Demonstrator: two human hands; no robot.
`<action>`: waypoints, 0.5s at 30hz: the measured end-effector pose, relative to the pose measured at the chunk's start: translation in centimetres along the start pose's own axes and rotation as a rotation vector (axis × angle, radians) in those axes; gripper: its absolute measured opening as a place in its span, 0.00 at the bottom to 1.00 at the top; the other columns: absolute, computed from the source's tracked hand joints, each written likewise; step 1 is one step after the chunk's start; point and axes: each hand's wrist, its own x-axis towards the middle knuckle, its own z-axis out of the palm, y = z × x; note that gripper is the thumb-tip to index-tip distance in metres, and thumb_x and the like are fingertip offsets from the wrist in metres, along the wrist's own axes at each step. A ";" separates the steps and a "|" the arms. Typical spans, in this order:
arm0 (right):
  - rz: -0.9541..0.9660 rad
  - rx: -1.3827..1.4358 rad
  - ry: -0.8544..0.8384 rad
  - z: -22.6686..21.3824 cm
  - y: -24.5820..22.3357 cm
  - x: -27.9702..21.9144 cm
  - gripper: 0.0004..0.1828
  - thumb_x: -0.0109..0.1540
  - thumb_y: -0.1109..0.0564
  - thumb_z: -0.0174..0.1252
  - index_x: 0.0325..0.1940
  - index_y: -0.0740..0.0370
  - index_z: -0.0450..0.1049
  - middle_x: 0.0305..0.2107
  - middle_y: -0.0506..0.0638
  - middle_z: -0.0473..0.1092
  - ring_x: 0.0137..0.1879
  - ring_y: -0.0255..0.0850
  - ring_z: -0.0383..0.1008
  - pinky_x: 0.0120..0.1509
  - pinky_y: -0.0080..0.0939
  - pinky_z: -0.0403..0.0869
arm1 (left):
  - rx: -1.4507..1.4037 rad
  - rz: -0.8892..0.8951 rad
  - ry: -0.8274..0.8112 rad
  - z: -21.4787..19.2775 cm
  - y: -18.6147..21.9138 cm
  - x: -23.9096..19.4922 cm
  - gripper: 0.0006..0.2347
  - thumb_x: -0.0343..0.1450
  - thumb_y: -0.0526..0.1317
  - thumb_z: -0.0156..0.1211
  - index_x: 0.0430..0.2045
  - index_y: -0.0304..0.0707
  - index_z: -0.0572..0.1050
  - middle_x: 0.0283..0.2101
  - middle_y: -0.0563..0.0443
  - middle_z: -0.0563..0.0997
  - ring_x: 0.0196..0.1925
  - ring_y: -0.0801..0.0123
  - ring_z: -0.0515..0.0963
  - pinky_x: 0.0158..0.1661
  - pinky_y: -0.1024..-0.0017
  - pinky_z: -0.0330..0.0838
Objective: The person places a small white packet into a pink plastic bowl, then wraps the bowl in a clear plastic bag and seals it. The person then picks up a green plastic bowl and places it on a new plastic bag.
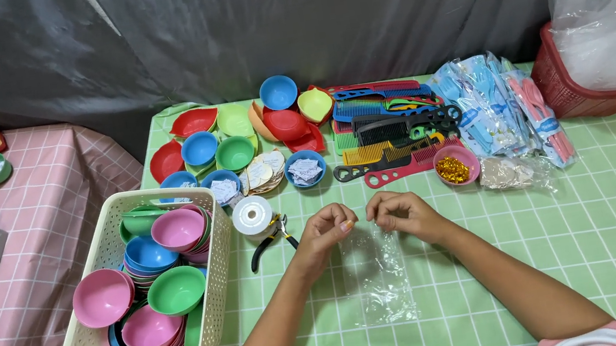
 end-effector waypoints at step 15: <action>0.092 0.390 0.334 -0.7 5.1 0.1 0.09 0.59 0.58 0.61 0.32 0.69 0.75 0.18 0.47 0.63 0.23 0.30 0.63 0.25 0.24 0.63 | 0.826 0.118 0.112 1.4 1.8 -0.6 0.14 0.70 0.38 0.64 0.47 0.39 0.71 0.49 0.44 0.76 0.54 0.54 0.75 0.57 0.56 0.65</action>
